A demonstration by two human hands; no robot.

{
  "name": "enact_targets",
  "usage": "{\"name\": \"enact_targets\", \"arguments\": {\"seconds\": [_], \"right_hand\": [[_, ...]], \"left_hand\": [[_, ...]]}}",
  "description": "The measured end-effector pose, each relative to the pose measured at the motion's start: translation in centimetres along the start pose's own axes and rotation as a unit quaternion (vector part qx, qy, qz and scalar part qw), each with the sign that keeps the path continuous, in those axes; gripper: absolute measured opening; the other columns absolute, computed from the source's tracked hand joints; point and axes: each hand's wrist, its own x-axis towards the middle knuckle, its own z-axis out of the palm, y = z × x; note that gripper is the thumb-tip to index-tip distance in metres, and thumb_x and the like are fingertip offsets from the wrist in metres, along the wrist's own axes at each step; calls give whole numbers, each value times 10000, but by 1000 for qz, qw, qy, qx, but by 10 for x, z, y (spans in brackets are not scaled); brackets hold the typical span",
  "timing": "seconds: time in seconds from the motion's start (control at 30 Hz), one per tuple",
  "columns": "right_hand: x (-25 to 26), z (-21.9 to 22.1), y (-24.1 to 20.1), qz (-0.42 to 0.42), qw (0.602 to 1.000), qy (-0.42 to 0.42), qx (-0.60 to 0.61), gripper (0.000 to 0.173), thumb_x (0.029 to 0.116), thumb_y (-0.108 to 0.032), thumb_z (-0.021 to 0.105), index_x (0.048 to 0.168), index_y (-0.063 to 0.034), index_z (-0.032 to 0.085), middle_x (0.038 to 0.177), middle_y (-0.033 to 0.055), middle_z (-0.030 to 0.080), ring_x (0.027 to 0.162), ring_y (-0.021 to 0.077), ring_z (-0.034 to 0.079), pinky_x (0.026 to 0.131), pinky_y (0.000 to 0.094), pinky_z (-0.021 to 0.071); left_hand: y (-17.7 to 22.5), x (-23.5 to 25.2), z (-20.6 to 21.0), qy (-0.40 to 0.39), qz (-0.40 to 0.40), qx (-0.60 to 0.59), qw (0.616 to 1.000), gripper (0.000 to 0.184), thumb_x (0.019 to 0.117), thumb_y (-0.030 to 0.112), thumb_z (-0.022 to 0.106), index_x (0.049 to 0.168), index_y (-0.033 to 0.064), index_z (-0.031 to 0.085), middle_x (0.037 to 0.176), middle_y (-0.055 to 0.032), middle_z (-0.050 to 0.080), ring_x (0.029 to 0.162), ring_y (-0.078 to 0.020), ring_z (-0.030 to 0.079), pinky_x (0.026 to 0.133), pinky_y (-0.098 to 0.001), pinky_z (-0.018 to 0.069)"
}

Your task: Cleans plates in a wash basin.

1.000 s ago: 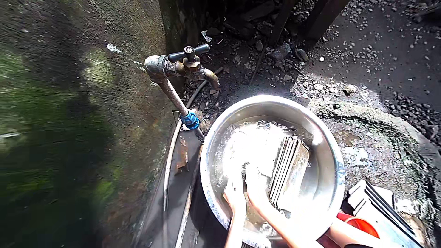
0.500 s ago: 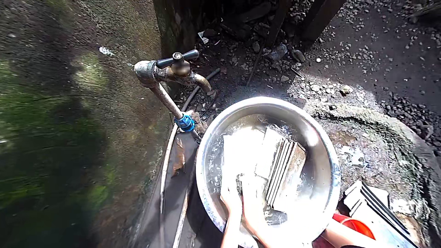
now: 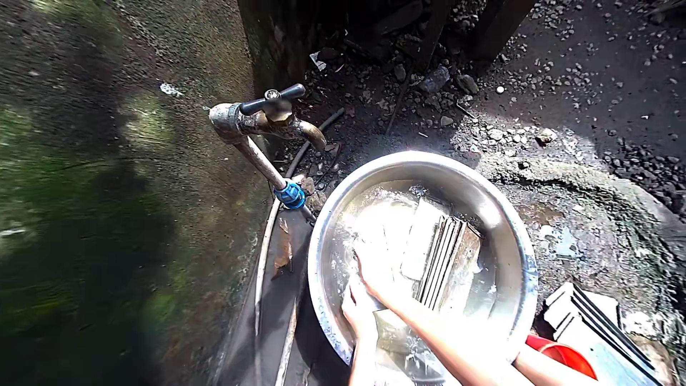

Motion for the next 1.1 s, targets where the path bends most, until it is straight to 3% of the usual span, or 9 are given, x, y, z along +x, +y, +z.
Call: {"name": "enact_targets", "arguments": {"seconds": [0.2,0.33,0.4,0.5,0.6,0.8,0.97,1.03,1.1], "right_hand": [[-94,2,5,-64,990,-119,45,545,1026,-95,423,1567,-37,393,1627,128,391,1537,271,317,1263,432,229],[-30,-15,14,-14,994,-88,67,468,1076,-193,414,1517,-50,479,1564,179,465,1455,310,428,1213,450,299],[11,-26,21,39,995,-3,90,496,1066,-180,427,1533,-14,442,1603,195,404,1507,295,354,1245,408,234],[44,-42,12,121,991,-50,4,511,1082,-194,390,1550,12,385,1610,233,371,1525,378,296,1253,496,212],[16,-21,14,54,997,-56,6,485,1072,-201,415,1503,14,468,1522,222,502,1449,382,428,1215,502,297],[-61,-10,44,-42,994,-77,68,452,1079,-234,417,1500,-119,533,1538,120,522,1450,322,455,1217,496,303],[-14,-1,48,-33,982,76,170,389,988,-3,491,1343,29,645,1440,235,579,1369,329,540,1181,405,383],[12,7,31,39,971,161,173,332,959,-61,578,1258,-7,712,1322,212,663,1255,321,627,1108,421,465],[13,-3,7,68,981,98,151,341,1001,-178,556,1285,-64,706,1320,152,681,1263,284,623,1132,428,431]], "left_hand": [[12,-2,-1,36,-43,53,997,395,1108,174,398,1262,-94,643,1264,-251,662,1239,-294,609,1106,-429,413],[6,0,-3,12,8,86,996,325,1054,59,482,1316,-73,622,1268,-246,667,1210,-298,639,1087,-427,452],[7,-4,-7,-28,-18,126,991,318,1043,28,475,1300,-84,625,1199,-265,682,1157,-319,649,1055,-449,462],[12,2,-6,-97,-64,197,973,334,1088,110,426,1230,-99,646,1126,-286,679,1109,-367,644,1019,-507,463],[13,9,6,-106,-117,49,986,464,1123,181,328,1458,-127,420,1443,-328,494,1368,-377,484,1166,-477,351],[15,25,7,-111,-97,-112,983,534,1127,221,177,1607,-7,128,1640,-228,237,1503,-265,292,1232,-403,256],[12,11,10,-131,-119,-142,974,469,1124,177,270,1520,-67,334,1466,-254,468,1300,-232,511,1101,-365,423],[17,13,9,-124,-97,-106,982,446,1123,179,306,1467,-76,429,1417,-236,534,1281,-207,546,1100,-342,435],[21,15,8,-115,-80,-83,987,444,1124,156,313,1468,-101,424,1471,-258,496,1360,-239,495,1161,-355,368]]}}
